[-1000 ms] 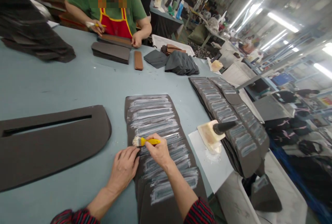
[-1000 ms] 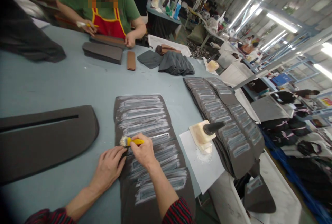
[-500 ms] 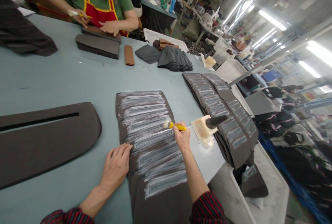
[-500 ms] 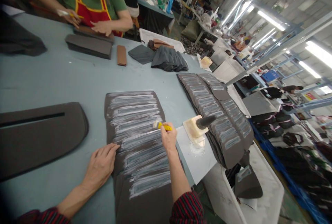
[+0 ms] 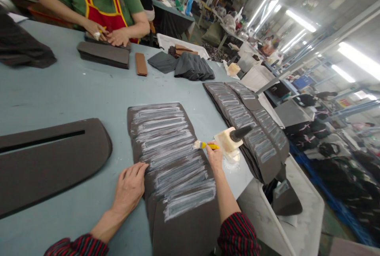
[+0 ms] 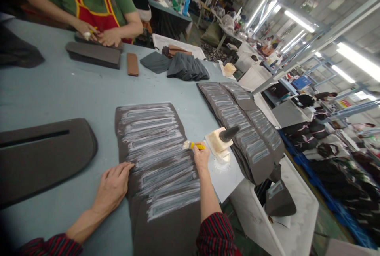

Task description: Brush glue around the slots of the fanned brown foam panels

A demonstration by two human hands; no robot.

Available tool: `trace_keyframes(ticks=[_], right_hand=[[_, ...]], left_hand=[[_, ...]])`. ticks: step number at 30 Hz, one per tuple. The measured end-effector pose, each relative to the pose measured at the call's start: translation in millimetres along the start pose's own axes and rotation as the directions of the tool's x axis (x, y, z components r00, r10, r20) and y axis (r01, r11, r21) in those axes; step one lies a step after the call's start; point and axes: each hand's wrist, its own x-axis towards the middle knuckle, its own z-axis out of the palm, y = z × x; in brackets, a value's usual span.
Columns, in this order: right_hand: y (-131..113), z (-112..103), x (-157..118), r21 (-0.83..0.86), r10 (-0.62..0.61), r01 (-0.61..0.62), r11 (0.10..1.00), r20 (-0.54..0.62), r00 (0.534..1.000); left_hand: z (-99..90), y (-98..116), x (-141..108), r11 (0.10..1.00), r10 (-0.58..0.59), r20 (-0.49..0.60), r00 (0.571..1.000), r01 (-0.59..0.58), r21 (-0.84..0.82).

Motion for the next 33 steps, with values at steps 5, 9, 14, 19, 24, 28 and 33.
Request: trace_keyframes(ticks=[5, 9, 14, 19, 24, 28, 33], right_hand=[[-27, 17, -33, 0.058, -0.054, 0.049, 0.997, 0.09, 0.995], [-63, 63, -88, 0.179, -0.162, 0.107, 0.978, 0.328, 0.931], [-58, 83, -103, 0.188, -0.172, 0.097, 0.977, 0.443, 0.88], [-16, 32, -46, 0.082, -0.021, 0.0, 0.997, 0.264, 0.964], [4, -1, -13, -0.032, -0.03, 0.03, 0.999, 0.022, 0.999], [6, -4, -16, -0.055, -0.097, 0.103, 0.993, 0.103, 0.99], [-13, 2, -36, -0.086, -0.057, 0.051, 0.995, -0.066, 0.996]], left_hand=[[-2.6, 3, -1, 0.989, -0.084, -0.052, 0.995, 0.077, -0.125], [-7.6, 18, -12, 0.991, -0.023, -0.045, 0.999, 0.016, -0.132], [-7.7, 30, -24, 0.999, 0.041, 0.015, 0.999, -0.041, 0.001], [-5.8, 27, -23, 0.999, 0.049, 0.038, 0.998, -0.05, 0.014], [-5.6, 29, -24, 0.999, 0.034, 0.036, 0.999, -0.035, 0.019], [-4.6, 29, -24, 0.998, 0.048, 0.028, 0.998, -0.049, 0.034], [-3.5, 30, -24, 0.999, 0.031, 0.024, 0.999, -0.031, 0.02]])
